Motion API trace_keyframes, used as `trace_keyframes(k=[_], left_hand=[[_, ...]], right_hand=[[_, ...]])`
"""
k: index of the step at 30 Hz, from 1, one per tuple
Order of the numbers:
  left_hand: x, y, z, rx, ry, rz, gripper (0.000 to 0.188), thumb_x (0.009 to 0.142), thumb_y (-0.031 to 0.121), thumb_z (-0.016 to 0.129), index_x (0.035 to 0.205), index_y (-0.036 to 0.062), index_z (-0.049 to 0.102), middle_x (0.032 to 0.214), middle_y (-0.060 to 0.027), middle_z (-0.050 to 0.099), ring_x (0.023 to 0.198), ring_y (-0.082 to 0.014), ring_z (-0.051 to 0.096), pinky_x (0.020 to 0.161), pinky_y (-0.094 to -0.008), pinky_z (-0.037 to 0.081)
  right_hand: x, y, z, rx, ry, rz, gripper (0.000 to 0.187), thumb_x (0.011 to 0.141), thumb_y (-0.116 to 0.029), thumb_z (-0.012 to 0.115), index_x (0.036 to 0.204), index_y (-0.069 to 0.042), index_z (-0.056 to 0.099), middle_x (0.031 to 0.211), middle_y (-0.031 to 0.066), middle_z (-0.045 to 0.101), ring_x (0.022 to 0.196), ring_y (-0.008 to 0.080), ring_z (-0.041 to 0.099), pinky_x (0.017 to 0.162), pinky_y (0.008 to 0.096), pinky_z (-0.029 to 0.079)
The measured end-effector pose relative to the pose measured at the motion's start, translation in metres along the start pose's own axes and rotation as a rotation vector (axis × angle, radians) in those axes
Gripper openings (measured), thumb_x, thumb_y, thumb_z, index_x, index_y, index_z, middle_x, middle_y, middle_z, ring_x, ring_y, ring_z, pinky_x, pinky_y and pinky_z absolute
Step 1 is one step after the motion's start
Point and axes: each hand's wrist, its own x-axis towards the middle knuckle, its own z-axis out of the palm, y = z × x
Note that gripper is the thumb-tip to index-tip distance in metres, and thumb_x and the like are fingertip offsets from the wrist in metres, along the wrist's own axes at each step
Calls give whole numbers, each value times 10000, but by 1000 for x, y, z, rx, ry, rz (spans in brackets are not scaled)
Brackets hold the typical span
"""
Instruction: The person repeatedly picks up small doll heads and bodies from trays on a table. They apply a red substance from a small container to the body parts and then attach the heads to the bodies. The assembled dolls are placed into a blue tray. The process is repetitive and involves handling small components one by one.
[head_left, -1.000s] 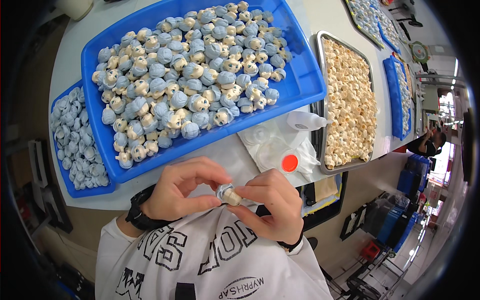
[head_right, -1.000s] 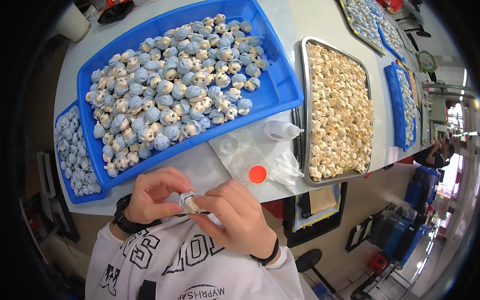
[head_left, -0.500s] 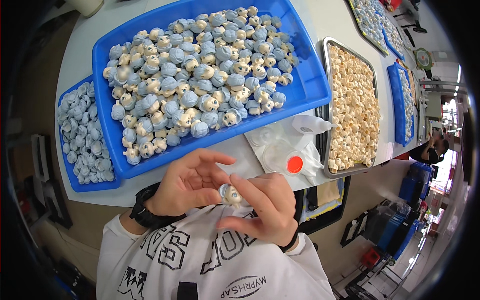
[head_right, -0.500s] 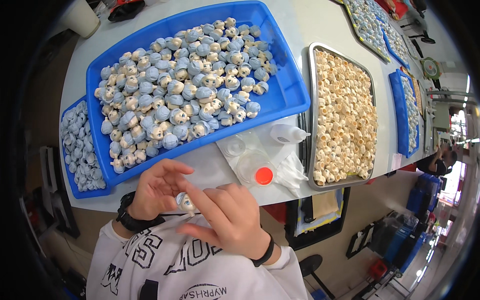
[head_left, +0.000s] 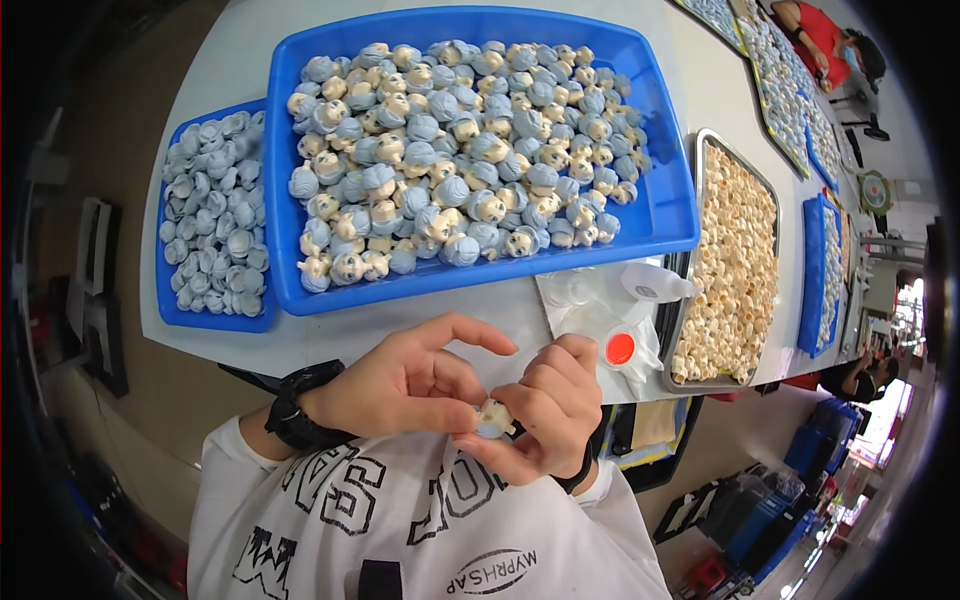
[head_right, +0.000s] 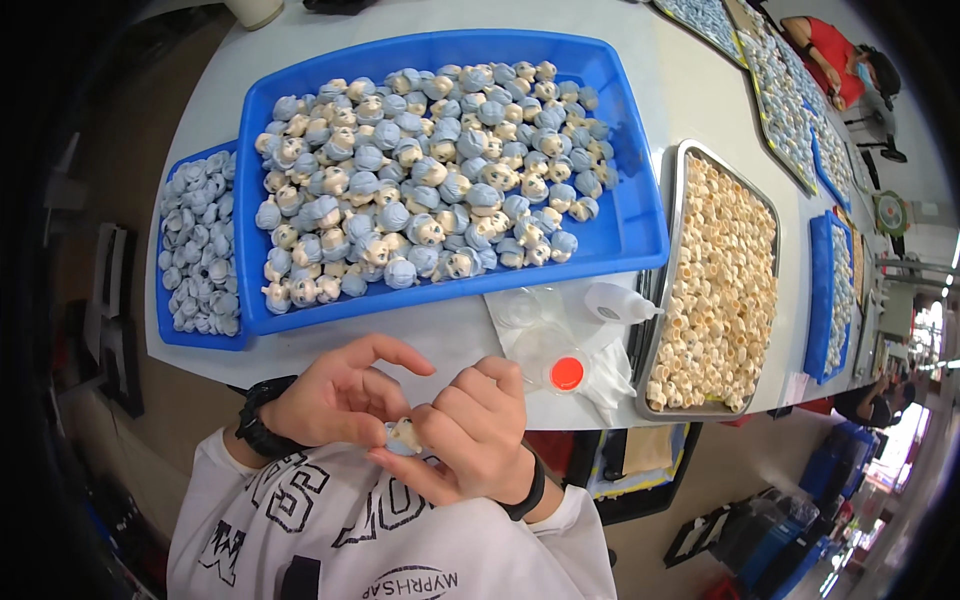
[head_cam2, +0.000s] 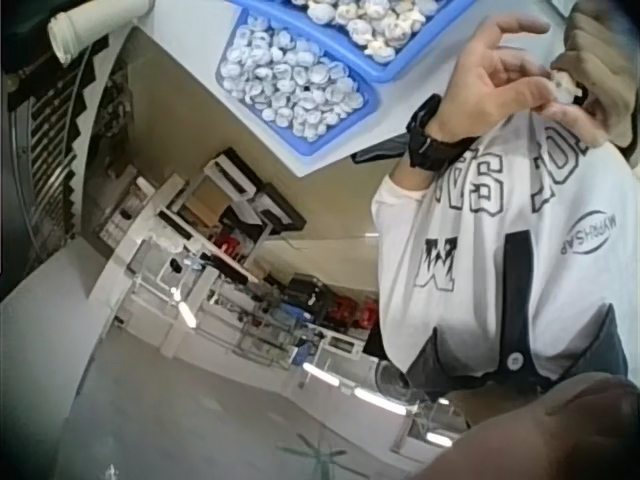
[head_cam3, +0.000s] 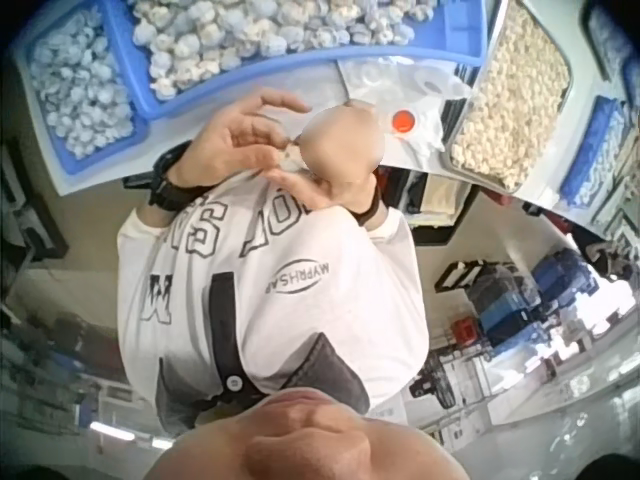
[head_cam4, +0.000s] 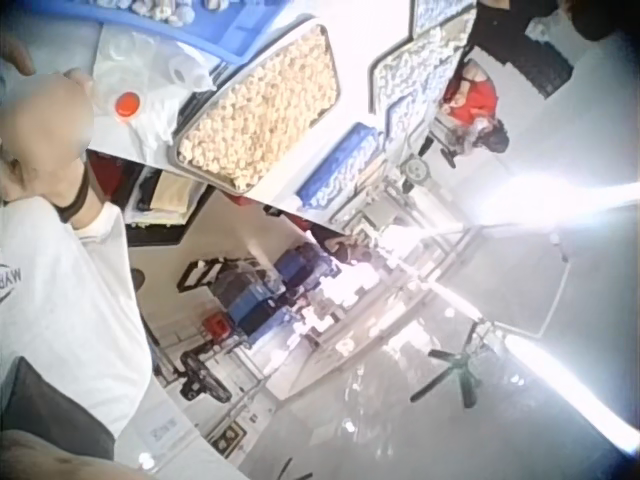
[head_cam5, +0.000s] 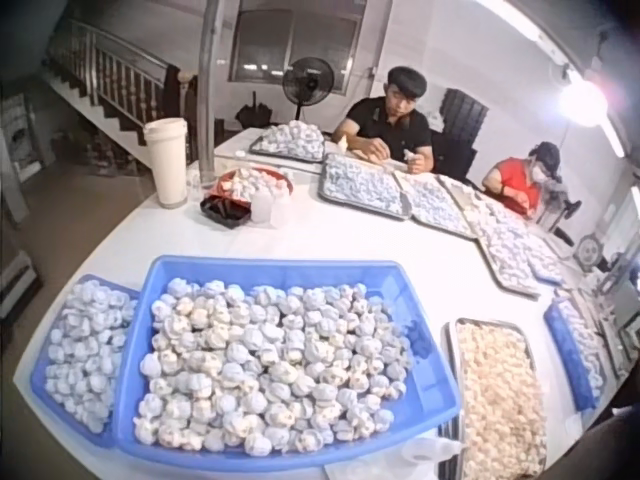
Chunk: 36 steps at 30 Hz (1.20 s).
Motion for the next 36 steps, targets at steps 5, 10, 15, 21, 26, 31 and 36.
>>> trace_keyframes(k=[5,10,15,21,26,31,36], left_hand=[[-10,-1,-12,124,-24,27,563,774,41,660,1256,2,371,864,-62,594,835,-90,561,745,-233,442],[-32,-1,-10,360,189,245,498,786,23,639,1235,27,423,887,-41,598,845,-96,568,783,-252,444],[-41,27,2,1033,869,532,505,733,32,682,1198,30,485,987,-75,601,680,-66,527,545,-218,426],[-60,23,-21,1306,885,897,522,689,177,737,1142,26,527,1182,-141,506,717,-154,542,613,-259,446],[-131,20,-61,1542,1397,630,702,662,268,752,1249,42,441,1343,-174,331,1195,-310,385,958,-383,351],[-147,34,-69,1519,1198,545,807,629,247,766,1308,55,375,1388,-185,249,1288,-347,266,1033,-417,262],[-128,92,-86,1598,1106,439,803,645,297,754,1326,112,371,1390,-199,238,1300,-371,223,1046,-441,229]], right_hand=[[1,4,11,63,-60,-6,358,623,-375,742,693,-74,562,572,-3,414,505,167,405,522,307,271],[4,1,14,204,-187,115,612,594,-481,750,985,-42,581,648,12,478,553,171,461,517,306,300],[-6,5,13,251,-250,231,654,615,-405,760,1110,-30,556,704,37,528,618,194,501,568,305,362],[-13,9,16,355,-247,261,514,657,-274,757,1063,-15,576,753,80,588,635,204,535,572,298,433],[-11,12,17,412,-296,250,431,681,-207,739,1029,-6,584,737,93,586,639,207,548,579,294,443],[-13,16,18,423,-283,287,370,694,-162,723,1000,1,594,722,101,582,637,211,559,571,289,448],[-11,18,17,429,-299,318,325,701,-131,713,977,0,604,718,98,578,643,211,566,567,291,451]])
